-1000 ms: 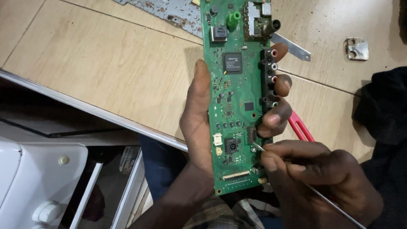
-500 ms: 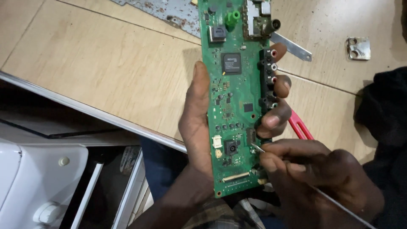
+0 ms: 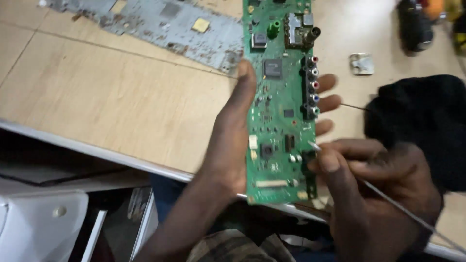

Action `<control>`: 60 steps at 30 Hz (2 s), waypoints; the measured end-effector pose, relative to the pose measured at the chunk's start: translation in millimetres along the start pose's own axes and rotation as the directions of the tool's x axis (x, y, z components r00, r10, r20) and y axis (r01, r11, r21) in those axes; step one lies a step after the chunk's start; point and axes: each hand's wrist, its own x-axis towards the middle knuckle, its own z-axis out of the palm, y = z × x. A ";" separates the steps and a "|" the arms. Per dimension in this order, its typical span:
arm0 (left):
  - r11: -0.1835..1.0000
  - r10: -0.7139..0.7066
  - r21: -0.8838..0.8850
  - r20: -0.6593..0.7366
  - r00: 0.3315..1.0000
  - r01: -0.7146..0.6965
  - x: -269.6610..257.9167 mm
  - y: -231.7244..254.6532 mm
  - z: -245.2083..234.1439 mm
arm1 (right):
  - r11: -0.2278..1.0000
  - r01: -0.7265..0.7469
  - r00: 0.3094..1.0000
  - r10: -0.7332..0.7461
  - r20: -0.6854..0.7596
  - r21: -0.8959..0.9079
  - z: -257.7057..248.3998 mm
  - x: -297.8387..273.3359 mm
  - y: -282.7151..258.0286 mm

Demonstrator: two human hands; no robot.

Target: The person holds a green circuit board and uses a metal tool to scrape and clean components on its surface. They then use a red-handled tool to scrape the board further and a thin metal tool to adjust or clean specific parts. The person works at a wooden table with various tools and electronic parts nearby.

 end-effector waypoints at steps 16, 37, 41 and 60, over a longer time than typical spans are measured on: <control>0.269 0.275 0.953 -0.216 0.937 0.141 43.7 9.7 -19.1 | 0.978 -0.169 0.969 0.187 0.160 -0.120 -12.6 37.3 8.2; 0.070 0.283 0.994 -0.096 0.954 0.079 45.5 8.4 -37.3 | 0.976 0.034 0.959 0.029 0.281 -0.216 -15.4 39.8 18.3; 0.109 0.246 0.993 -0.064 0.967 0.038 44.5 8.1 -39.9 | 0.962 0.044 0.957 0.037 0.286 -0.271 -16.1 37.6 14.7; 0.334 0.154 0.941 0.003 0.988 -0.055 50.3 12.4 -32.8 | 0.944 0.038 0.984 0.022 0.178 -0.326 -23.4 48.0 16.6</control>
